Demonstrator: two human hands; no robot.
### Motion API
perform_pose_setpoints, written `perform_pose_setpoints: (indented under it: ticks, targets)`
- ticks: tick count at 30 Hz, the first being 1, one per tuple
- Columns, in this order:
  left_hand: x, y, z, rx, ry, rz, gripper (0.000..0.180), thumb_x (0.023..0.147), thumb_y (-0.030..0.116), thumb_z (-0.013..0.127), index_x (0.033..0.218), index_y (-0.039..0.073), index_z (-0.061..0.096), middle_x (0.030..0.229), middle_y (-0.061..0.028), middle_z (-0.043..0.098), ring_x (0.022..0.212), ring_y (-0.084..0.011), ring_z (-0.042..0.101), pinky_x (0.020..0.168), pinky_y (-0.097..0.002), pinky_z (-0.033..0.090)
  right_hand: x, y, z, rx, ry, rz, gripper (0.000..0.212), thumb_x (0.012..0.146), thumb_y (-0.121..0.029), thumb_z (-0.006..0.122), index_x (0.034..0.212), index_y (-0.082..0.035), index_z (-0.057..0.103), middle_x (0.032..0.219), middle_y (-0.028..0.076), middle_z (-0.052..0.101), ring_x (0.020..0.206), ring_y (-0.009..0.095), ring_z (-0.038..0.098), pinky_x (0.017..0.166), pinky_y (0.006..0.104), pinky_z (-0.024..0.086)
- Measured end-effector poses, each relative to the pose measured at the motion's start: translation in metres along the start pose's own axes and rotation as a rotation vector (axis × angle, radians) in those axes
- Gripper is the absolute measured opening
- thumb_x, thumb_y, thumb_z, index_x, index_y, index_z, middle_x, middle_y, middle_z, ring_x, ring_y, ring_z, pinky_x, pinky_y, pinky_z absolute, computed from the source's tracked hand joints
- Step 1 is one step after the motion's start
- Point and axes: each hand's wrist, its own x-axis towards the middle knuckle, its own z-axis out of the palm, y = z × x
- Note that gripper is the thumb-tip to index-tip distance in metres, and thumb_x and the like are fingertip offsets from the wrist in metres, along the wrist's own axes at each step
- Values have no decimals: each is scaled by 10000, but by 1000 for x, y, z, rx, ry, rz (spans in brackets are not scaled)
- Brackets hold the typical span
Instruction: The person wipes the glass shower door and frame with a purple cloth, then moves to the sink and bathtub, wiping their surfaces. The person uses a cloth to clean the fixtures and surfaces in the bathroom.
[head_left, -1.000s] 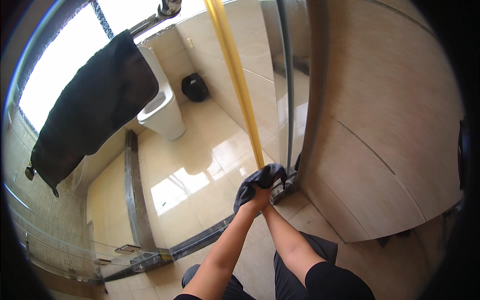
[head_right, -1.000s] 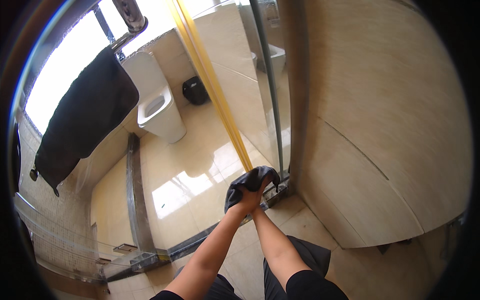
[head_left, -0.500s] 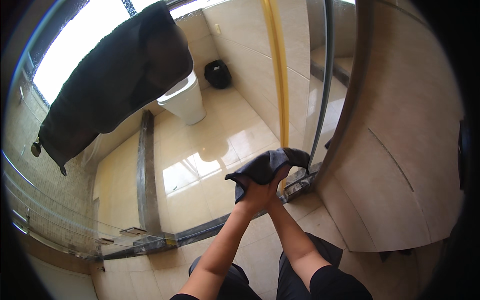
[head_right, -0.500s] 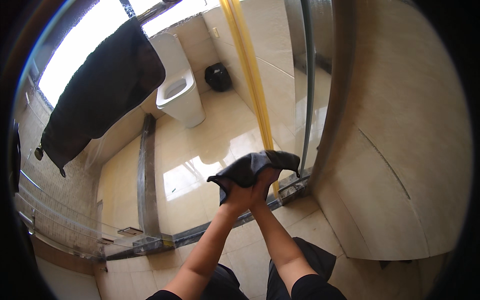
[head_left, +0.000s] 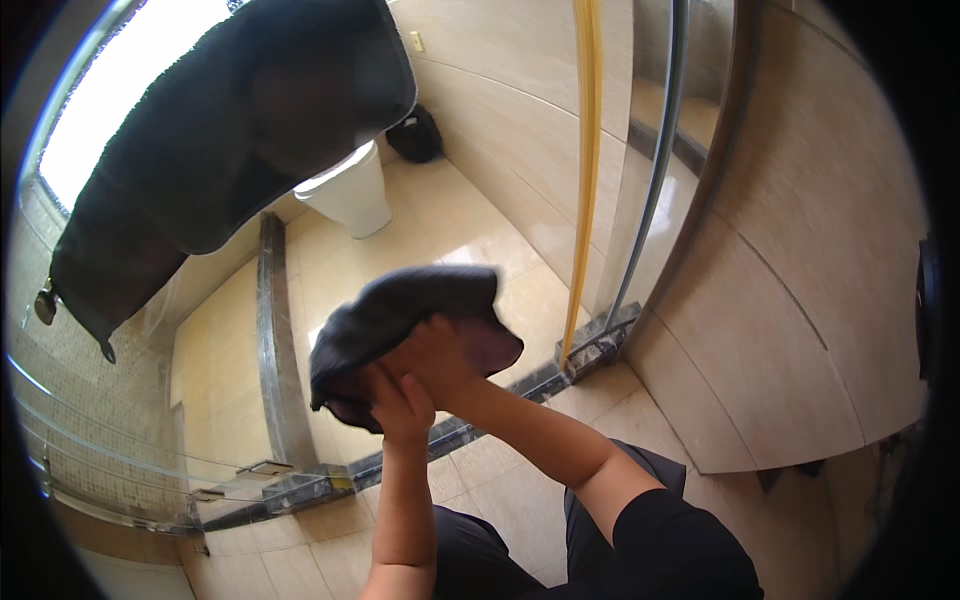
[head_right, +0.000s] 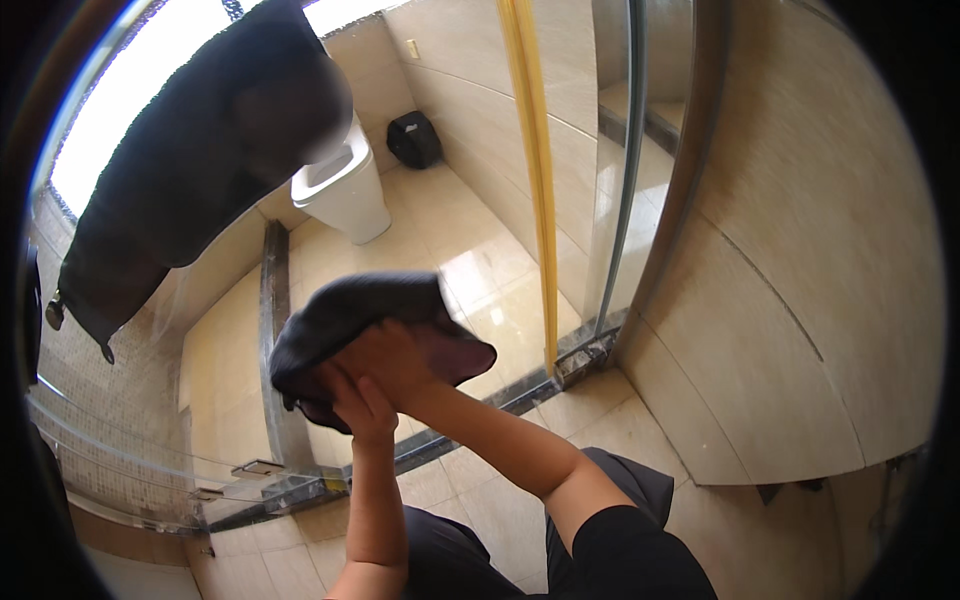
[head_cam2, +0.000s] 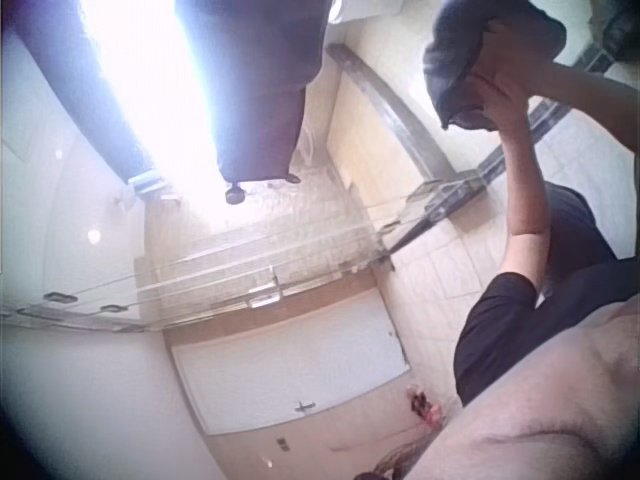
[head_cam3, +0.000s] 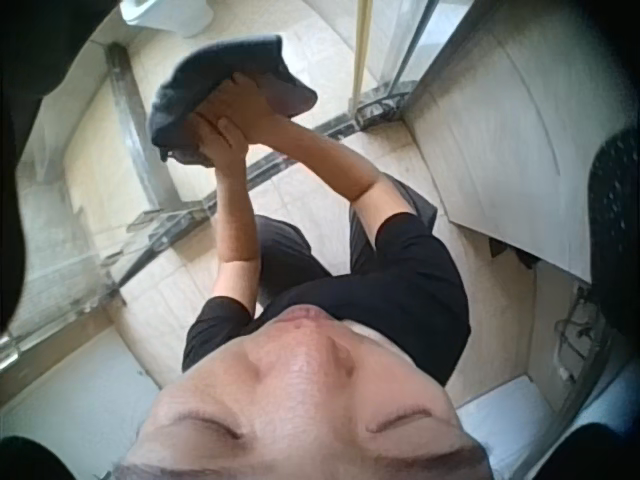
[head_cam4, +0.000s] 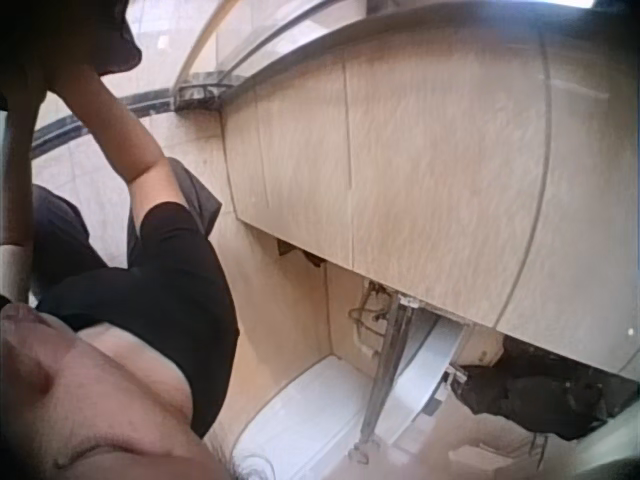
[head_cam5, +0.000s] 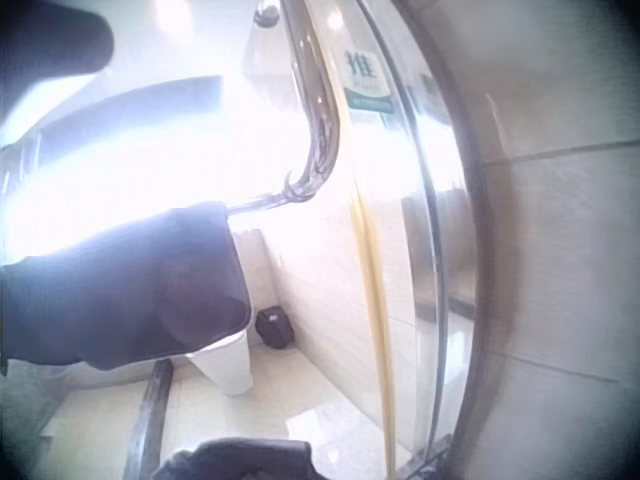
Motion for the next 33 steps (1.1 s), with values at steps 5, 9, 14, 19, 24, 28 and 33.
perform_pose_setpoints:
  ticks: [5,9,14,19,24,28,33]
  targets:
    - [-69,-51,49,-572,324,-99,793,1005,476,402,1566,4,99,1573,-209,257,1424,-330,309,1188,-436,185,-6,-1,53,218,9,-41,342,819,-393,604,1043,-134,600,1079,143,627,1039,320,618,907,480,439]
    - [-110,-73,73,-535,207,-149,710,988,409,482,1528,24,229,1526,-174,348,1409,-328,337,1178,-437,214,-17,25,60,254,13,-72,274,776,-379,651,898,-134,636,915,121,690,908,315,683,788,389,548]
    - [-111,-40,72,-101,-192,-3,633,902,235,610,1430,-33,385,1395,-260,463,1345,-431,376,1153,-502,240,-57,72,51,-289,529,-232,525,685,-421,756,1083,-109,618,1036,136,624,979,350,626,867,457,498]
    - [-73,6,78,-114,-449,190,641,875,136,642,1440,-38,392,1393,-298,456,1289,-462,434,1116,-516,299,-92,154,74,-247,395,175,474,900,-440,530,1251,-123,546,1260,155,545,1227,305,488,1067,423,346]
    - [-60,40,115,-191,-543,281,508,930,128,602,1414,25,485,1311,-277,537,1197,-457,517,1056,-510,383,-126,216,108,-318,278,399,549,998,-444,401,1449,-131,403,1497,144,393,1418,280,312,1202,414,175]
    - [-68,50,146,-237,-696,337,433,922,134,606,1351,81,579,1247,-237,601,1142,-437,562,1024,-502,415,-159,212,130,54,557,606,461,984,-422,438,1355,-150,467,1430,133,445,1364,272,359,1170,409,220]
    - [-93,39,158,-276,-834,292,252,917,136,605,1151,87,684,1092,-197,671,1069,-389,608,971,-459,452,-176,202,198,1280,1124,678,356,966,-395,485,1238,-174,547,1347,120,510,1297,262,418,1129,403,276]
